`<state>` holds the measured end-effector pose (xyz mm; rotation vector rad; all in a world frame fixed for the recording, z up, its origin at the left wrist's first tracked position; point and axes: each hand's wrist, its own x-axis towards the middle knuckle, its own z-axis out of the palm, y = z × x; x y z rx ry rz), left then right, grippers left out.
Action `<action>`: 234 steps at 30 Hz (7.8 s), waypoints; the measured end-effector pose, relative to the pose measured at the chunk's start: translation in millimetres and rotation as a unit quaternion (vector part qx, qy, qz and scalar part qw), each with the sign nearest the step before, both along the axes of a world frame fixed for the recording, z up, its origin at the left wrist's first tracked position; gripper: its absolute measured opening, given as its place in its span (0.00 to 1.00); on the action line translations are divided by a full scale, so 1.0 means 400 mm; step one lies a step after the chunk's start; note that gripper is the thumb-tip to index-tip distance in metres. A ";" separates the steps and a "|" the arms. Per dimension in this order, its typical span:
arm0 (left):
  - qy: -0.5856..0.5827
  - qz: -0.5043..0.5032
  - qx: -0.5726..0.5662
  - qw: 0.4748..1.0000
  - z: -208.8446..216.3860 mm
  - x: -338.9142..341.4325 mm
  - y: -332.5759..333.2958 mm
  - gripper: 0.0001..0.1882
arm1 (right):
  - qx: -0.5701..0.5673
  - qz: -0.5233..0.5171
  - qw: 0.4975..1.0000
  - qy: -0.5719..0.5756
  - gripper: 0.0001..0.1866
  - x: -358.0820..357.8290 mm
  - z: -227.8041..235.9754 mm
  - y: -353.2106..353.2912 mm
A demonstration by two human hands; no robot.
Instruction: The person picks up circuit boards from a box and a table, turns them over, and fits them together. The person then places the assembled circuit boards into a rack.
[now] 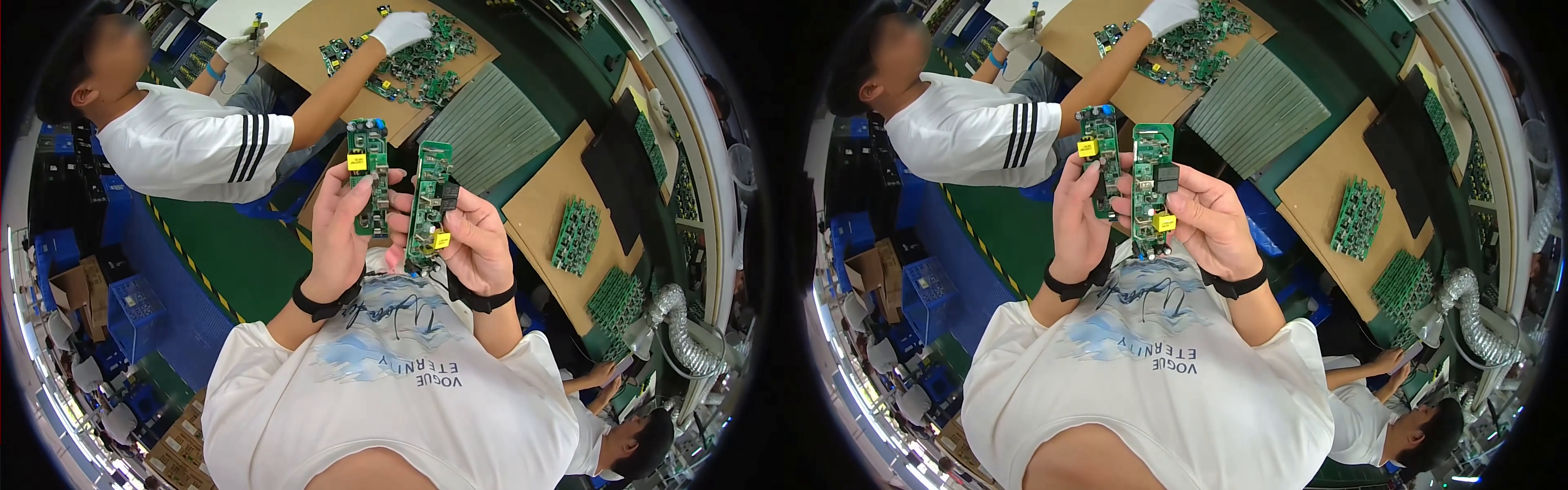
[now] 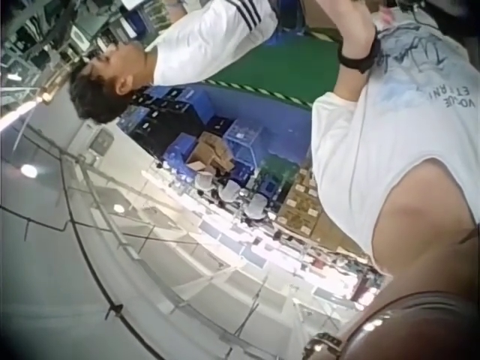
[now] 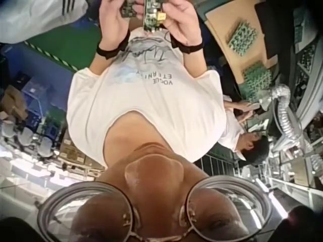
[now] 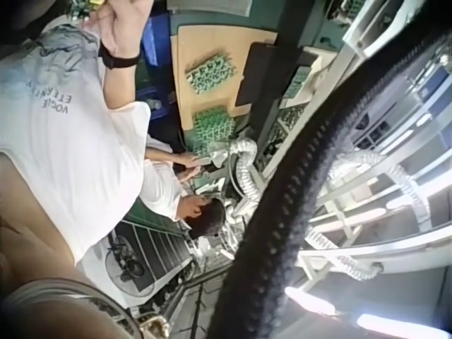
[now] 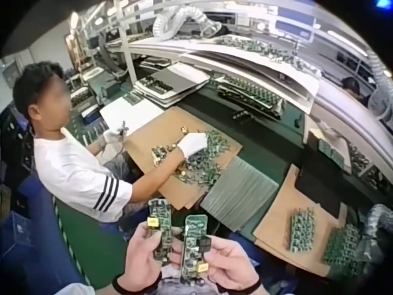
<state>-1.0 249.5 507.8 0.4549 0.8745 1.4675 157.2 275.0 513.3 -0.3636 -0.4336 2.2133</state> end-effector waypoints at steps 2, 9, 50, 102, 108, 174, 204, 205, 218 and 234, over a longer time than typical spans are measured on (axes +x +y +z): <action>0.013 -0.007 0.014 1.000 0.001 -0.001 -0.003 0.14 | 0.001 0.001 1.000 -0.005 0.24 0.002 0.001 -0.001; -0.012 -0.024 0.008 1.000 -0.001 -0.001 -0.007 0.14 | 0.016 -0.017 0.999 -0.029 0.24 0.006 -0.003 -0.005; 0.058 0.097 -0.090 0.989 -0.192 -0.059 0.024 0.14 | -0.030 -0.057 0.992 -0.110 0.17 -0.026 -0.146 0.042; 0.168 0.236 -0.512 0.808 -0.789 -0.427 -0.759 0.16 | 0.039 -0.345 0.861 -0.372 0.18 -0.661 -0.609 0.999; 0.168 0.216 -0.499 0.822 -0.793 -0.371 -0.691 0.15 | 0.010 -0.278 0.911 -0.303 0.16 -0.468 -0.529 0.637; 0.312 0.421 -0.721 0.453 -0.885 -1.005 -3.555 0.33 | 0.176 0.701 0.472 -0.505 0.29 -1.547 -0.903 -2.950; 0.028 0.599 -0.405 0.690 -0.868 -1.238 -3.621 0.16 | 0.034 0.594 0.703 -0.390 0.07 -1.497 -0.864 -2.925; 0.029 0.594 -0.405 0.694 -0.886 -1.246 -3.606 0.16 | 0.017 0.609 0.704 -0.365 0.08 -1.483 -0.912 -2.918; 0.062 0.539 -0.399 0.740 -0.902 -1.150 -3.624 0.19 | -0.012 0.669 0.651 -0.358 0.12 -1.591 -0.946 -3.102; 0.196 0.427 -0.284 0.836 -0.534 -1.054 -3.026 0.16 | -0.037 0.538 0.797 -0.271 0.17 -1.270 -0.586 -2.580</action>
